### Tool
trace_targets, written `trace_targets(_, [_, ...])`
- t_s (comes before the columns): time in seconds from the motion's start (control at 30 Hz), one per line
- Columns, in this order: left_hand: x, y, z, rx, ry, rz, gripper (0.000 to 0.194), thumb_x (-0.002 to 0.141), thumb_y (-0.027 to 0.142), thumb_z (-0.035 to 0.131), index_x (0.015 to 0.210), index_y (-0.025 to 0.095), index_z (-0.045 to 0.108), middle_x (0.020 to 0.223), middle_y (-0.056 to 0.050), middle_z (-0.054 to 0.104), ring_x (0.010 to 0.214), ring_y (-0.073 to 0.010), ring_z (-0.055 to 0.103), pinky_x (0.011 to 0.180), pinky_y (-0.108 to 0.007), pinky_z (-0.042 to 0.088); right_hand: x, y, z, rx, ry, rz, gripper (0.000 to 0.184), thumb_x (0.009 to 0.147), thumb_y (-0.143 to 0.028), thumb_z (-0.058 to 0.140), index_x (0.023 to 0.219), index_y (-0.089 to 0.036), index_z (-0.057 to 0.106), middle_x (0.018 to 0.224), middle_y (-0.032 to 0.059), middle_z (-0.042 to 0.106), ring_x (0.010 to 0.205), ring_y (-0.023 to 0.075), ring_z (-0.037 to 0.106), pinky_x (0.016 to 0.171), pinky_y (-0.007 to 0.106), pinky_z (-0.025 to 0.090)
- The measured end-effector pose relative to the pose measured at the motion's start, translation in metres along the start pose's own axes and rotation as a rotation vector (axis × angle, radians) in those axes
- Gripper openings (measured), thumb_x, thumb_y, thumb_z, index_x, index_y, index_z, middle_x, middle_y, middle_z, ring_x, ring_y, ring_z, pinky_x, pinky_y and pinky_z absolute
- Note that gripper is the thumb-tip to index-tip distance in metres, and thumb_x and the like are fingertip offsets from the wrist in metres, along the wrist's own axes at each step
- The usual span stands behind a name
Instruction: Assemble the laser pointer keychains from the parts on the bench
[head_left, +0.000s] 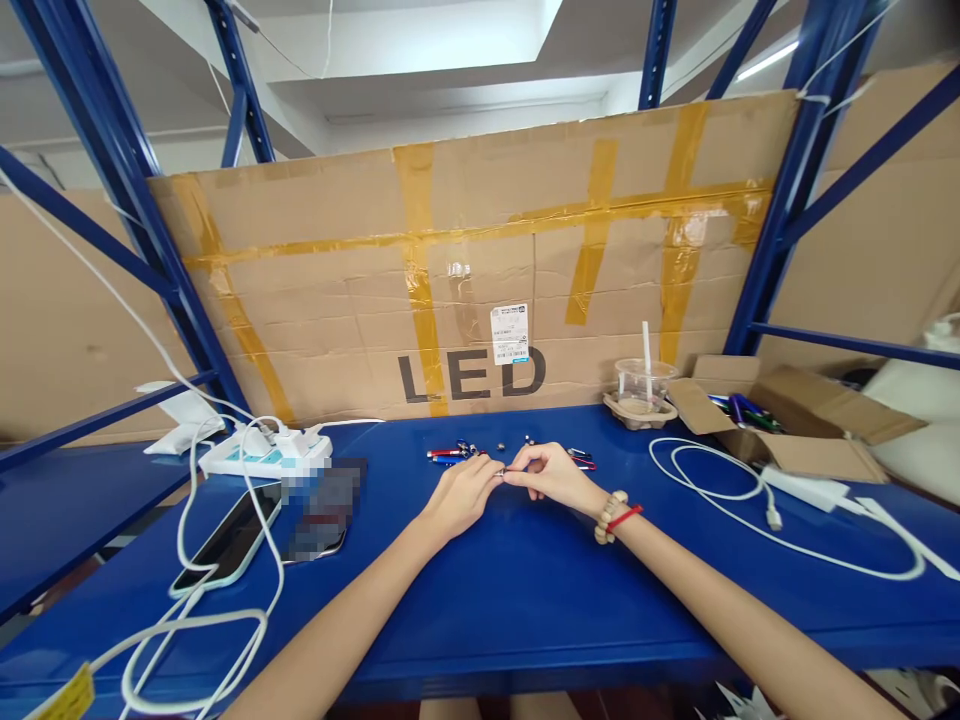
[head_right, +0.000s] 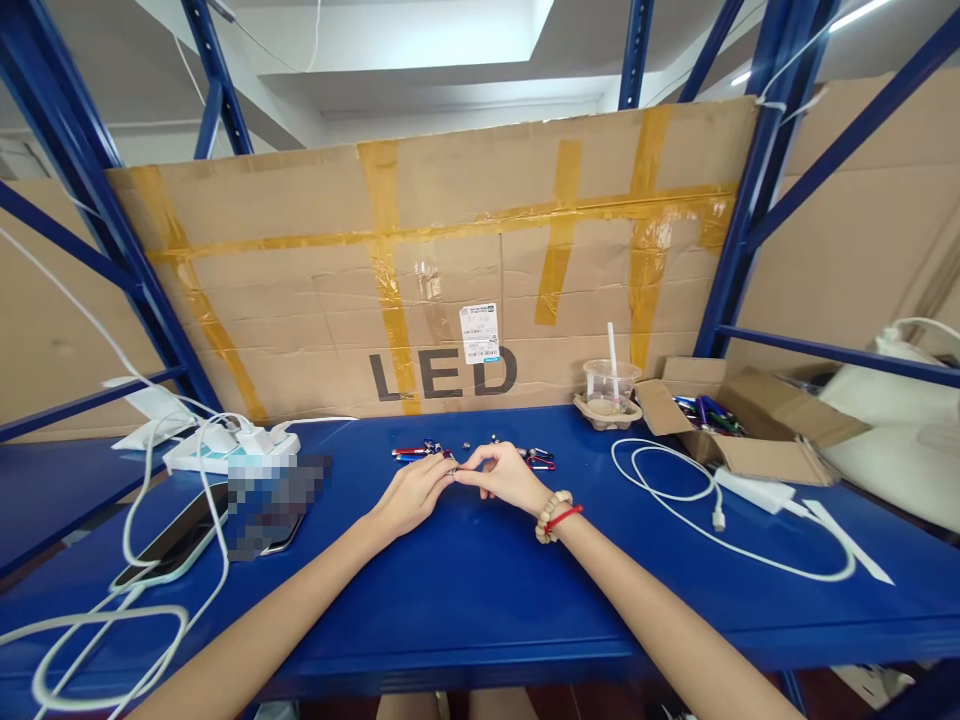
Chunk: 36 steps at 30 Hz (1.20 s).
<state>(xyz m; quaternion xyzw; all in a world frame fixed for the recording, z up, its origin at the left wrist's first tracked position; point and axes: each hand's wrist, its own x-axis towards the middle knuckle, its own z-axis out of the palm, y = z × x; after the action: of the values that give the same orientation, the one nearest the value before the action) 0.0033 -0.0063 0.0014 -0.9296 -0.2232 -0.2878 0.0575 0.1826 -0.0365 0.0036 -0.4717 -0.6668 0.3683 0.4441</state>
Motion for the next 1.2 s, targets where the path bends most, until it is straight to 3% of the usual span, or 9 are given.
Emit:
trace_targets(0.77, [-0.0036,0.0017,-0.0024,-0.061,-0.128,-0.104,0.028,0.091,0.028,0.026,0.097,0.017,0.051,0.092,-0.004,0.06,0.084,-0.0143,0.056,0.073,-0.025,0.044,-0.0014,-0.0038,0.0038,-0.078,-0.042,0.083,0.035,0.06,-0.045,0.067,0.069,-0.011,0.06,0.039,-0.0023,0.05,0.036,0.0069,0.044,0.038,0.018,0.036])
trace_targets(1.2, [-0.0042,0.0012,-0.0006,-0.076,-0.107,-0.076,0.029,0.091,0.029,0.027,0.096,0.017,0.053,0.092,-0.004,0.061,0.085,-0.0137,0.056,0.075,-0.025,0.044,0.001,0.0021,0.0021,-0.004,-0.062,0.087,0.037,0.059,-0.047,0.067,0.067,-0.011,0.06,0.041,-0.0026,0.05,0.037,0.0063,0.044,0.038,0.018,0.037])
